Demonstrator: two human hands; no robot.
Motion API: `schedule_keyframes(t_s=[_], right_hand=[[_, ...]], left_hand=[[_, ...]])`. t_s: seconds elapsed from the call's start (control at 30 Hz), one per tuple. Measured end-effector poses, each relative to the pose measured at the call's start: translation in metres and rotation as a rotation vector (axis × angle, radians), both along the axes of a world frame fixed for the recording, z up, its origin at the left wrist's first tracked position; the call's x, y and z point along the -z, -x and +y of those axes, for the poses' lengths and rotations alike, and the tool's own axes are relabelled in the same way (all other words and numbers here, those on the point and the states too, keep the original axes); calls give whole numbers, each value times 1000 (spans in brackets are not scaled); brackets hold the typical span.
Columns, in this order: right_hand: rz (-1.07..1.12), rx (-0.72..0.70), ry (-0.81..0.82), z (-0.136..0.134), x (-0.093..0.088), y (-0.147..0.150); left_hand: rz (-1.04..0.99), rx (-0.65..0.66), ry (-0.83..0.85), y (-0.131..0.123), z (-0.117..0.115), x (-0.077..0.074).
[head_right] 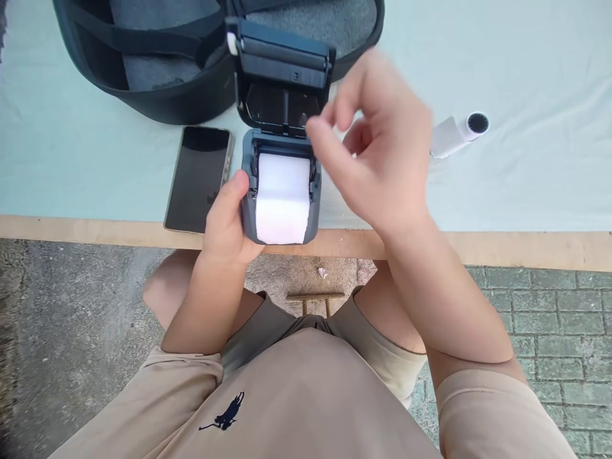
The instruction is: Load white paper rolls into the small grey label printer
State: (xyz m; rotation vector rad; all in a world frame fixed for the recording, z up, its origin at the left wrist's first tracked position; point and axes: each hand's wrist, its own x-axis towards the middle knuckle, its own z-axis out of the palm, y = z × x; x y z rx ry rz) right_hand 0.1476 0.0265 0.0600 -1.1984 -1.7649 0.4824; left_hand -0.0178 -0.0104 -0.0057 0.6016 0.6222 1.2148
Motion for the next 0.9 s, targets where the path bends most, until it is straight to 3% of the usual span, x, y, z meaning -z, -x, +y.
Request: schedule_keyframes(t_s=[0.17,0.3,0.43,0.5,0.6,0.63,0.73,0.9], right_hand=[[-771,-89,156,-5,-5,1],[-965,-85,191,-5,-14,9],[-681,-128,283,-11,-25,-1],[-362,-140,290,-15,-27,-15],[299,-62,348,-13,-21,-40],[440,-19,462,-10,-16,-48],[538,55,640,-1,3,-62],[482,84,533,-1,32,-66]], left_hand=[[55,30,-34,-1,-1,-2],[75,46,-50,-2,-1,-4],[108,6,-40,-2,-1,-3],[106,-17,-24,-2,0,-2],[76,2,-1,-2,0,-1],[67,14,-1,-2,1,-1],[73,20,-13,-2,1,-1],[109,-2,-3,-3,1,-4]])
